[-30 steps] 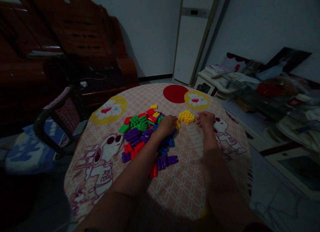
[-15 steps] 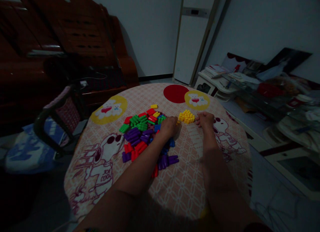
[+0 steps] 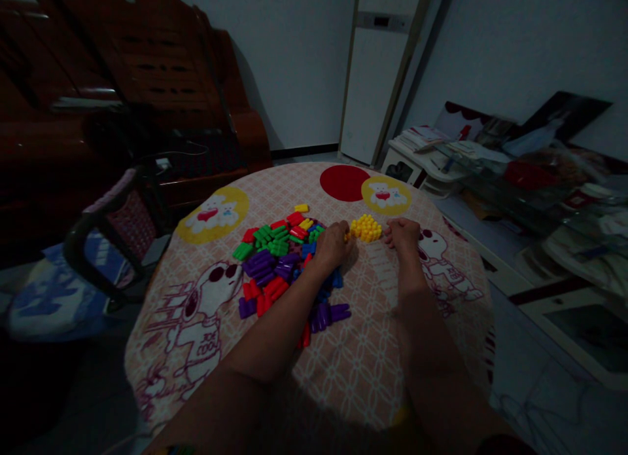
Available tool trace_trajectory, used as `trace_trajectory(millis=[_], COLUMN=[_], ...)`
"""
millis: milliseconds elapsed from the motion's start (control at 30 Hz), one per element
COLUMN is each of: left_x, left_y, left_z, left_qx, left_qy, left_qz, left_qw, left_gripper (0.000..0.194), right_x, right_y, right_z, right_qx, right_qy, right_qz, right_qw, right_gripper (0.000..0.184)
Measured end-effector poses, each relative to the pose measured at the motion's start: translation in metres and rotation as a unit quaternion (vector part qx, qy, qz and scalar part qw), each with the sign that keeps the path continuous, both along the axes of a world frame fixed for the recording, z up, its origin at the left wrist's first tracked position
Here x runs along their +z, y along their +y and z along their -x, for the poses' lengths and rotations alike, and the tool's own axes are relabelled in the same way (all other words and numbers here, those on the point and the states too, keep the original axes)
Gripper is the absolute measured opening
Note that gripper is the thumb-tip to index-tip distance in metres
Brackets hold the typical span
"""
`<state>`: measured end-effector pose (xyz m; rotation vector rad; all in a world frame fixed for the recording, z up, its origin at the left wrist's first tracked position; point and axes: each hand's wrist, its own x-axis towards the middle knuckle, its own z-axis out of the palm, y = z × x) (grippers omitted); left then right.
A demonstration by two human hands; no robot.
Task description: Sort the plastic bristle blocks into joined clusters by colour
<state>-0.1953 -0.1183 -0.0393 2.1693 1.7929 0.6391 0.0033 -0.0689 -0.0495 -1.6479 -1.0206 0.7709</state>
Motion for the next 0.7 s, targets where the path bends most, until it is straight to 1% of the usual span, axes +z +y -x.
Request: trace_trajectory(millis=[167, 267, 367, 467, 567, 700], left_x=[-0.002, 0.000, 0.002, 0.003, 0.005, 0.009], left_y=[0.006, 0.006, 0.005, 0.005, 0.004, 0.001], left_z=[0.001, 0.002, 0.001, -0.002, -0.010, -0.027], left_qx=[-0.012, -0.025, -0.044, -0.065, -0.077, -0.054], left_qy=[-0.043, -0.075, -0.089, -0.071, -0.029, 0.018], left_qz=[-0.021, -0.011, 0.009, 0.019, 0.011, 0.007], left_qw=[0.999, 0.997, 0.995, 0.995, 0.997, 0.998], left_gripper=[0.023, 0.022, 0.026, 0.030, 0.031, 0.038], right_x=[-0.001, 0.000, 0.001, 0.003, 0.003, 0.002], right_y=[0.001, 0.002, 0.001, -0.001, -0.001, -0.001], right_z=[0.000, 0.001, 0.003, 0.003, 0.003, 0.003], right_qx=[0.002, 0.003, 0.003, 0.005, 0.005, 0.001], right_qy=[0.010, 0.019, 0.022, 0.020, 0.027, 0.036], right_qz=[0.008, 0.017, 0.022, 0.027, 0.031, 0.030], right_qw=[1.000, 1.000, 1.000, 0.999, 0.999, 0.999], right_gripper=[0.015, 0.016, 0.017, 0.017, 0.016, 0.016])
